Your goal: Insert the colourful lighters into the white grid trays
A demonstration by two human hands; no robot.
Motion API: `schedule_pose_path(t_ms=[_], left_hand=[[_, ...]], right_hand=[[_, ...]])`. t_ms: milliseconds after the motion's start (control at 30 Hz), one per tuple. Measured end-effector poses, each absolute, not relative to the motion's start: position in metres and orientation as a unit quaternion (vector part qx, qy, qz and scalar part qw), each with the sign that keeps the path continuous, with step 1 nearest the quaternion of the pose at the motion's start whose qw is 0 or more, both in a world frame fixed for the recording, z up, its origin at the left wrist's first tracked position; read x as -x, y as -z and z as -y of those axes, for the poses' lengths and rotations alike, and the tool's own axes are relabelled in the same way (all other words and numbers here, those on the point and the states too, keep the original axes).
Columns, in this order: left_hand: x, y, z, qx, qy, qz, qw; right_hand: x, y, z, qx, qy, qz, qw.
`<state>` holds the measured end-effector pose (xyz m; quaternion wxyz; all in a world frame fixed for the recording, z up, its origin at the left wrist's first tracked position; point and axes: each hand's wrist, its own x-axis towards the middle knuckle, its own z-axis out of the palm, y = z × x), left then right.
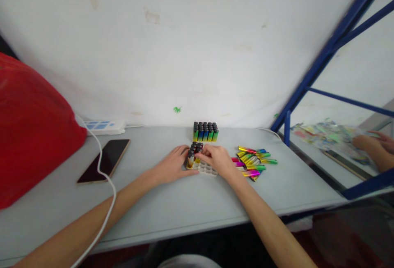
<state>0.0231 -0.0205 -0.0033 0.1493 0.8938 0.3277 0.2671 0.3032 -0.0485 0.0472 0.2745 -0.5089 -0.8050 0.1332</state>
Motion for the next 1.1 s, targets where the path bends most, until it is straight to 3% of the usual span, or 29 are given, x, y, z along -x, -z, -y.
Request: schedule_pose_path(t_ms=[133,433,700,867,967,1100], left_hand=[[-0.02,0.006,0.017,-0.892,-0.262,-0.335,0.153],[-0.015,0.008,0.012,-0.893,-0.26,-0.333,0.155],[-0.017,0.014,0.01,-0.893,-0.256,-0.34,0.145],[-0.016,0.013,0.009,-0.895,-0.253,-0.337,0.145],[-0.015,0.012,0.009,-0.893,-0.259,-0.337,0.149],[-0.016,0.01,0.011,-0.892,-0.263,-0.334,0.157]], right_hand=[[-0.305,-0.052,0.053,0.521,-0.132,0.805,0.253],[-0.382,-0.057,0.033,0.517,-0.114,0.756,0.384],[-0.523,-0.056,0.05,0.627,-0.051,0.733,0.261],[-0.541,-0.049,0.053,0.632,-0.066,0.737,0.231],[-0.532,-0.047,0.047,0.624,-0.085,0.733,0.258],[-0.516,-0.05,0.044,0.604,-0.12,0.69,0.38]])
